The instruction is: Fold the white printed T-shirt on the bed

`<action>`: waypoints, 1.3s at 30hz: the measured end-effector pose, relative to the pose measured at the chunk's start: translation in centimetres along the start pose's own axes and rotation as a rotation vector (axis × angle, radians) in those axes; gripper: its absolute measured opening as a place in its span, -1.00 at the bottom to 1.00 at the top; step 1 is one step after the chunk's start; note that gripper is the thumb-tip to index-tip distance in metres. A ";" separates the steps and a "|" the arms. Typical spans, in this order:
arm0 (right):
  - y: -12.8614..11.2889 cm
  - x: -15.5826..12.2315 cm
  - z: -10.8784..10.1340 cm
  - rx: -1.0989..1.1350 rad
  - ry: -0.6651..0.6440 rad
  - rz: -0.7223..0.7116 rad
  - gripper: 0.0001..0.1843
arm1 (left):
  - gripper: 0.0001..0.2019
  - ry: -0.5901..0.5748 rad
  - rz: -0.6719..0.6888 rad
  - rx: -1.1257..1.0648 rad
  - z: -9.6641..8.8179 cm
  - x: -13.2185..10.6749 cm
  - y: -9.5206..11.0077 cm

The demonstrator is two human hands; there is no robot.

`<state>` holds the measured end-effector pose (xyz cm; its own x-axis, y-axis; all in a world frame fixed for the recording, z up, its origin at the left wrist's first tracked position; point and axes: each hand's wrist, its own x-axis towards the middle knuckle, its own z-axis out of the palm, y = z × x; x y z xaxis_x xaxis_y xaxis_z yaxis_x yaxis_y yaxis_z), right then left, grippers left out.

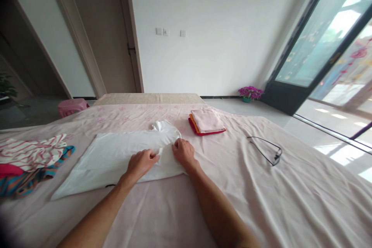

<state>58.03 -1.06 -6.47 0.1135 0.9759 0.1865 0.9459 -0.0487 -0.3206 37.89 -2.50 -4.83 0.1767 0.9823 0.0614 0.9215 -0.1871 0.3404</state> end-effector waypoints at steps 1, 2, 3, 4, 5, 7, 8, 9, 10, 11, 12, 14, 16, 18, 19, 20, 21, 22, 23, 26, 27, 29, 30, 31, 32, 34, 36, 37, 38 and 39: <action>0.0 0.0 0.1 0.009 0.021 -0.002 -0.84 | -0.72 -0.005 -0.007 -0.037 0.2 0.1 0.1; 0.1 0.0 0.2 0.017 0.040 -0.001 -0.84 | -0.76 -0.002 -0.015 -0.076 0.3 0.1 0.2; 0.1 0.1 0.3 0.027 0.055 0.006 -0.83 | -0.78 0.003 -0.024 -0.115 0.4 0.1 0.2; 0.2 0.1 0.3 0.038 0.061 0.019 -0.83 | -0.80 0.006 -0.039 -0.152 0.5 0.1 0.3; 0.2 0.2 0.3 0.050 0.058 0.034 -0.83 | -0.82 0.007 -0.059 -0.183 0.5 0.1 0.4; 0.3 0.2 0.3 0.072 0.038 0.060 -0.81 | -0.87 0.014 -0.103 -0.224 0.7 0.1 0.5; 0.3 0.3 0.3 0.078 0.029 0.066 -0.80 | -0.87 0.020 -0.119 -0.236 0.8 0.1 0.5; 0.3 0.3 0.2 0.079 0.023 0.066 -0.78 | -0.85 0.029 -0.128 -0.246 0.9 0.1 0.5; 0.2 0.2 0.2 0.073 0.019 0.062 -0.76 | -0.82 0.040 -0.133 -0.255 1.1 0.1 0.5; 0.2 0.2 0.1 0.061 0.014 0.058 -0.75 | -0.79 0.050 -0.136 -0.260 1.2 0.2 0.4; 0.2 0.2 0.1 0.045 0.006 0.056 -0.73 | -0.76 0.056 -0.137 -0.258 1.4 0.2 0.4; 0.1 0.1 0.1 0.008 -0.011 0.057 -0.70 | -0.73 0.074 -0.131 -0.217 1.7 0.2 0.2; 0.1 0.1 0.2 -0.027 -0.018 0.047 -0.67 | -0.70 0.138 -0.086 -0.127 1.9 0.1 0.1; 0.1 0.1 0.4 -0.049 -0.019 0.029 -0.65 | -0.69 0.248 0.033 -0.030 2.0 -0.1 0.1; 0.2 0.1 0.4 -0.054 -0.018 0.022 -0.64 | -0.70 0.296 0.121 -0.004 2.1 -0.2 0.1; 0.2 0.1 0.4 -0.059 -0.016 0.015 -0.63 | -0.70 0.326 0.222 0.001 2.2 -0.4 0.1; 0.2 0.1 0.4 -0.070 -0.005 0.007 -0.62 | -0.70 0.337 0.325 -0.010 2.4 -0.6 0.1; 0.1 0.0 0.2 -0.088 0.016 -0.008 -0.61 | -0.68 0.332 0.419 -0.028 2.7 -0.7 0.1; 0.0 -0.1 0.1 -0.113 0.047 -0.033 -0.60 | -0.66 0.318 0.493 -0.040 3.0 -0.8 0.1; -0.7 -0.6 -0.5 -0.161 0.140 -0.168 -0.54 | -0.61 0.260 0.575 -0.004 4.4 -0.8 -0.2; -0.9 -0.8 -0.5 -0.156 0.150 -0.232 -0.52 | -0.60 0.242 0.575 0.019 4.9 -0.8 -0.3; -1.3 -1.1 -0.4 -0.127 0.112 -0.350 -0.50 | -0.56 0.217 0.566 0.053 5.6 -0.7 -0.5; -1.3 -1.3 -0.2 -0.114 0.072 -0.389 -0.49 | -0.54 0.213 0.558 0.065 5.9 -0.6 -0.7; -1.3 -1.4 0.1 -0.108 0.024 -0.409 -0.47 | -0.53 0.214 0.547 0.074 6.0 -0.6 -0.8; -1.1 -1.5 0.4 -0.110 -0.023 -0.408 -0.44 | -0.52 0.215 0.533 0.084 6.0 -0.6 -0.9; -0.6 -1.6 0.8 -0.130 -0.093 -0.370 -0.39 | -0.50 0.206 0.506 0.102 5.9 -0.6 -1.1; -0.1 -1.6 1.0 -0.159 -0.126 -0.330 -0.37 | -0.45 0.179 0.489 0.118 5.5 -0.7 -1.6; 0.1 -1.5 1.0 -0.171 -0.134 -0.316 -0.36 | -0.42 0.165 0.484 0.125 5.3 -0.7 -2.0; 0.2 -1.4 0.9 -0.181 -0.141 -0.306 -0.36 | -0.39 0.152 0.481 0.130 5.0 -0.7 -2.5; 0.3 -1.3 0.8 -0.190 -0.150 -0.302 -0.36 | -0.36 0.139 0.480 0.134 4.6 -0.7 -3.0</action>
<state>57.94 -2.16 -7.58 -0.2116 0.9718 0.1038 0.9709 0.2212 -0.0916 36.54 -2.68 -10.23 0.5508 0.7754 0.3088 0.7859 -0.6064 0.1208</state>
